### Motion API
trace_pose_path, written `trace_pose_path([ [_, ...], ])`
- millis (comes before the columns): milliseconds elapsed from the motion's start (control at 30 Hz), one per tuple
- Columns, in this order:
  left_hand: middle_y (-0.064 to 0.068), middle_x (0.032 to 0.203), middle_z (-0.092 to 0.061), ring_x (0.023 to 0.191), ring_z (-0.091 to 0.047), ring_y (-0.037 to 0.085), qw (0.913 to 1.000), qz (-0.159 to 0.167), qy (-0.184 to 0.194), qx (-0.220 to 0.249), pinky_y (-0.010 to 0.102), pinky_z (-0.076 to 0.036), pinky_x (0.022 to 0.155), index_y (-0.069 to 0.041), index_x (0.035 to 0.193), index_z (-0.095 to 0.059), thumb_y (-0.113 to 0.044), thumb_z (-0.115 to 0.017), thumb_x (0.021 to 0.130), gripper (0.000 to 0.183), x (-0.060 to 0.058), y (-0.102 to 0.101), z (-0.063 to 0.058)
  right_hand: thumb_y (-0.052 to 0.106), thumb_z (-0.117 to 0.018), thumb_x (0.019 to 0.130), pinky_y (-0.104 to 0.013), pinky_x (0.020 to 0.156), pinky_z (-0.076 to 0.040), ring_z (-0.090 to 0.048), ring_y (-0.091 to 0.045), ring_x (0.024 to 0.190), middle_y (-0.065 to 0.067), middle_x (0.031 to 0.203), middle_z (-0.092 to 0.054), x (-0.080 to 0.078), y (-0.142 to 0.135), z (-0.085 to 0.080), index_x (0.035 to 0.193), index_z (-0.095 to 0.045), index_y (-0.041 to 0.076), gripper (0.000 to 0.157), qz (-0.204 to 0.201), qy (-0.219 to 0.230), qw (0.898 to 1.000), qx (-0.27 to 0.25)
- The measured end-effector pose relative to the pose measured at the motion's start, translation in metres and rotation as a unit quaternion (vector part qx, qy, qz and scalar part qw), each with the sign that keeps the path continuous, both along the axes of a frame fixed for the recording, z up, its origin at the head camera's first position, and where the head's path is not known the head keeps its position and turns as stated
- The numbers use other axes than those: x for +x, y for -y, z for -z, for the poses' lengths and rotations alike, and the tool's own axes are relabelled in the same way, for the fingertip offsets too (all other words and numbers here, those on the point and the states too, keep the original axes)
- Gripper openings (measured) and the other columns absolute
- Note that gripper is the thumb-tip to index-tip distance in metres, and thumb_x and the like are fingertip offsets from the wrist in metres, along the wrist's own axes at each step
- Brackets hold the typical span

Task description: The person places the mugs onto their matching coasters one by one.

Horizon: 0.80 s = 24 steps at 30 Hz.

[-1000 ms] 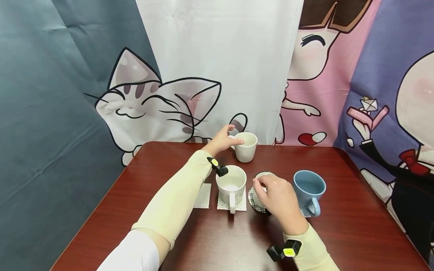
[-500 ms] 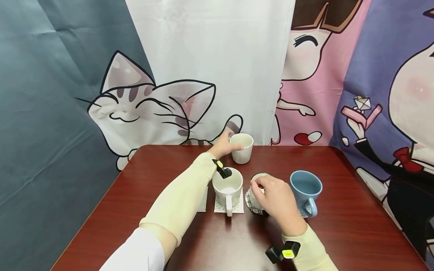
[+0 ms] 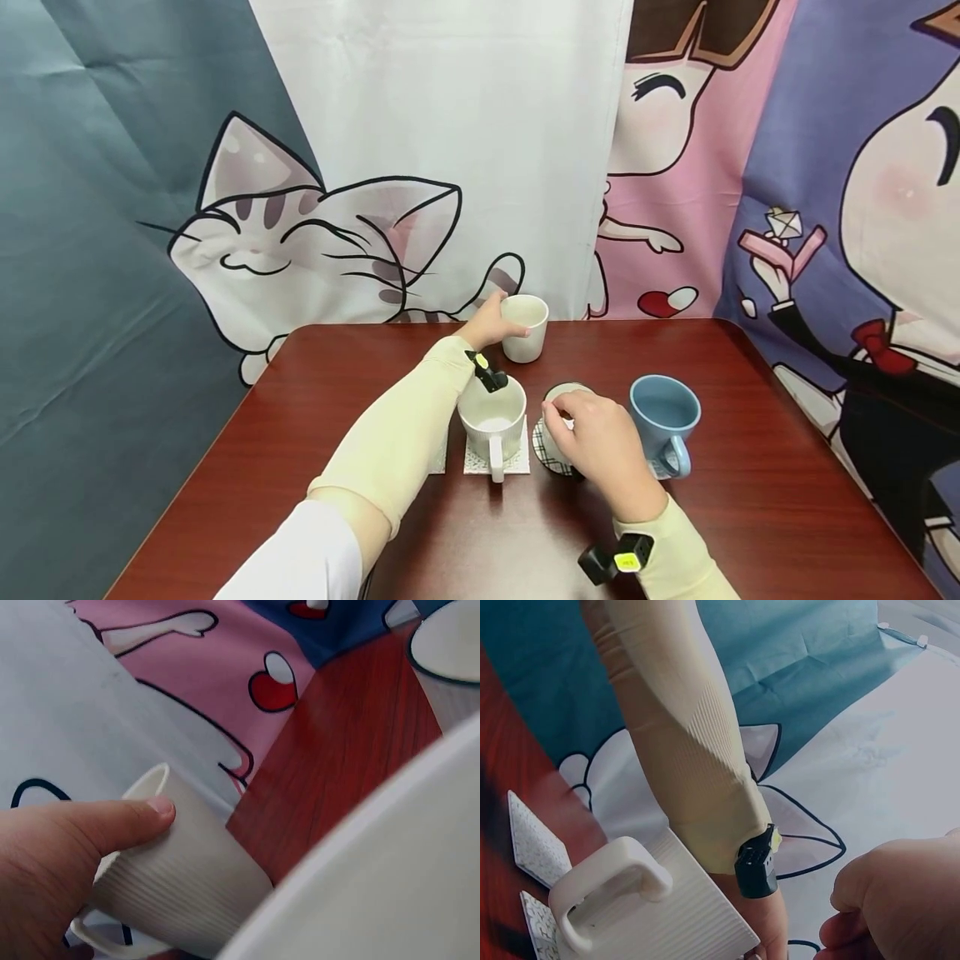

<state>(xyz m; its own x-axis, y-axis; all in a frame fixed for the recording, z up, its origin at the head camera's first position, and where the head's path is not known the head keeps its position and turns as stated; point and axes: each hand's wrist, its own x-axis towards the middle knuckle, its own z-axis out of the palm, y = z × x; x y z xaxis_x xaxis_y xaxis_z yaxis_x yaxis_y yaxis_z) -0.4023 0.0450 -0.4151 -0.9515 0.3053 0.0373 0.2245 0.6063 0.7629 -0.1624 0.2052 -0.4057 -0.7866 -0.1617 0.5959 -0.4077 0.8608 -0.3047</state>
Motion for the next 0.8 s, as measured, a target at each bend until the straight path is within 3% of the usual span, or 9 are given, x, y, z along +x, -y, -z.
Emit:
trace_pose_path([
  [167, 0.015, 0.146, -0.049, 0.125, -0.055, 0.028, 0.9992, -0.022, -0.006, -0.033, 0.037, -0.045, 0.104, -0.002, 0.154, -0.033, -0.03, -0.088, 0.075, 0.1, 0.004, 0.0, -0.004, 0.019, -0.076, 0.088, -0.032, 0.054, -0.047, -0.058, -0.014, 0.059, 0.008, 0.064, -0.059, 0.0, 0.001, 0.0, 0.075, -0.071, 0.02, 0.014, 0.003, 0.005, 1.0, 0.003],
  [300, 0.012, 0.14, -0.053, 0.121, -0.057, 0.027, 0.9952, -0.06, -0.008, -0.077, 0.041, -0.046, 0.101, -0.004, 0.149, -0.041, -0.036, -0.087, 0.074, 0.093, 0.011, -0.006, -0.01, 0.019, -0.075, 0.088, -0.033, 0.055, -0.048, -0.058, -0.012, 0.06, 0.008, 0.066, -0.061, 0.001, 0.0, -0.001, 0.075, -0.072, 0.02, 0.014, 0.003, 0.007, 1.0, 0.006],
  [433, 0.009, 0.135, -0.056, 0.122, -0.057, 0.027, 0.9856, -0.114, -0.009, -0.124, 0.048, -0.041, 0.103, -0.007, 0.141, -0.046, -0.042, -0.086, 0.073, 0.086, 0.02, -0.018, -0.015, 0.02, -0.075, 0.088, -0.034, 0.056, -0.05, -0.06, -0.011, 0.062, 0.007, 0.068, -0.064, 0.0, -0.001, 0.0, 0.076, -0.072, 0.019, 0.013, 0.003, 0.005, 1.0, 0.009],
  [600, 0.007, 0.138, -0.056, 0.128, -0.054, 0.026, 0.97, -0.174, -0.011, -0.169, 0.052, -0.031, 0.111, -0.01, 0.142, -0.045, -0.053, -0.086, 0.07, 0.093, 0.022, -0.033, -0.013, 0.021, -0.075, 0.088, -0.034, 0.055, -0.049, -0.058, -0.011, 0.061, 0.006, 0.067, -0.063, 0.0, -0.002, 0.0, 0.075, -0.072, 0.019, 0.014, 0.01, 0.009, 1.0, 0.015],
  [700, 0.006, 0.14, -0.054, 0.13, -0.052, 0.026, 0.9652, -0.182, -0.01, -0.188, 0.053, -0.028, 0.112, -0.01, 0.144, -0.042, -0.057, -0.085, 0.07, 0.098, 0.022, -0.034, -0.013, 0.021, -0.075, 0.088, -0.033, 0.053, -0.048, -0.057, -0.011, 0.06, 0.005, 0.068, -0.065, 0.0, -0.002, 0.0, 0.076, -0.072, 0.018, 0.013, 0.013, 0.007, 1.0, 0.02],
  [800, 0.008, 0.14, -0.054, 0.132, -0.05, 0.026, 0.9719, -0.154, -0.012, -0.178, 0.054, -0.026, 0.115, -0.008, 0.145, -0.042, -0.054, -0.086, 0.071, 0.098, 0.019, -0.026, -0.018, 0.02, -0.075, 0.088, -0.033, 0.053, -0.047, -0.057, -0.011, 0.06, 0.004, 0.07, -0.065, -0.001, -0.002, -0.001, 0.076, -0.072, 0.018, 0.013, 0.012, 0.002, 1.0, 0.018],
])
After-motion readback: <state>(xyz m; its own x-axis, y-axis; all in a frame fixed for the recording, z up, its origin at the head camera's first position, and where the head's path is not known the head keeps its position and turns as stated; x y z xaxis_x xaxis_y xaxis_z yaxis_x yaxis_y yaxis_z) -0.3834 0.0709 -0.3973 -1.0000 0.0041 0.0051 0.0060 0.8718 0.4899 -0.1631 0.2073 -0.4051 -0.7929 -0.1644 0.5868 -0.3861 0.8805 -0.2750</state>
